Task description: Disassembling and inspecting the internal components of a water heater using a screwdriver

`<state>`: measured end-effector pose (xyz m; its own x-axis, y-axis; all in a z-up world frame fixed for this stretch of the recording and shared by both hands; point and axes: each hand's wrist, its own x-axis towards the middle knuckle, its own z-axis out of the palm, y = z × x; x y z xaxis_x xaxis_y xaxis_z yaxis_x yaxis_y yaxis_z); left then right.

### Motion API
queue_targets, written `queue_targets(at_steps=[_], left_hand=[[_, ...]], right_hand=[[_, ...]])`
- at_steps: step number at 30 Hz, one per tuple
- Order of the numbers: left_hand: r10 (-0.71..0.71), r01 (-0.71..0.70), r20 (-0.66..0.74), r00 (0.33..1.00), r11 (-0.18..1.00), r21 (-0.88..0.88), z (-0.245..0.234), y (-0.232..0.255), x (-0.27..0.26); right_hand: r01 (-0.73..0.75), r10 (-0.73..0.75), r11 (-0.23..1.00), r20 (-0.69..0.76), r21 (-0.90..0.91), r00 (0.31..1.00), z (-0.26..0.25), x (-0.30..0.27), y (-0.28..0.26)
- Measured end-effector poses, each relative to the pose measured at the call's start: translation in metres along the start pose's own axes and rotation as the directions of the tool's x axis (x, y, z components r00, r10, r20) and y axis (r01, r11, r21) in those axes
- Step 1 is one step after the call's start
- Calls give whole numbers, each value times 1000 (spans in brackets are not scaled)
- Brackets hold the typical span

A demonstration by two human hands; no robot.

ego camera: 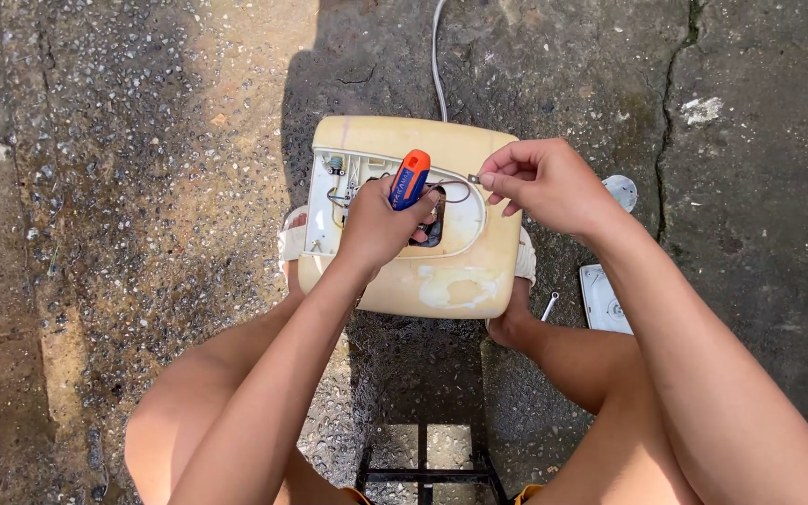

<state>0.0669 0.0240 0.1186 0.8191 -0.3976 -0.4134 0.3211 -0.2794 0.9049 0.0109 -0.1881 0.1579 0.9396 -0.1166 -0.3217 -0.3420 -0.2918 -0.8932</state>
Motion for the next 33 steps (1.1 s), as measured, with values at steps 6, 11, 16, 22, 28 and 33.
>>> queue_targets(at_steps=[6, 11, 16, 22, 28, 33], left_hand=[[79, -81, -47, 996, 996, -40, -22, -4, -1], [130, -132, -42, 991, 990, -45, -35, 9, -13], [83, -83, -11, 996, 978, -192, -39, 16, -22], [82, -81, -5, 997, 957, -278, -39, 7, -18], [126, -129, -28, 992, 962, -240, -45, 16, -24], [247, -247, -1, 969, 966, -76, -51, 20, -22]], right_hand=[[18, -19, 994, 0, 112, 1000, 26, 6, -19], [9, -13, 992, 30, 122, 999, 44, 13, -18], [-17, 10, 988, 42, 152, 999, 52, 14, -23], [-48, 37, 984, 70, 169, 997, 59, 13, -33], [-50, 38, 984, 75, 171, 996, 55, 12, -43], [-67, 51, 983, 99, 171, 994, 54, 7, -47]])
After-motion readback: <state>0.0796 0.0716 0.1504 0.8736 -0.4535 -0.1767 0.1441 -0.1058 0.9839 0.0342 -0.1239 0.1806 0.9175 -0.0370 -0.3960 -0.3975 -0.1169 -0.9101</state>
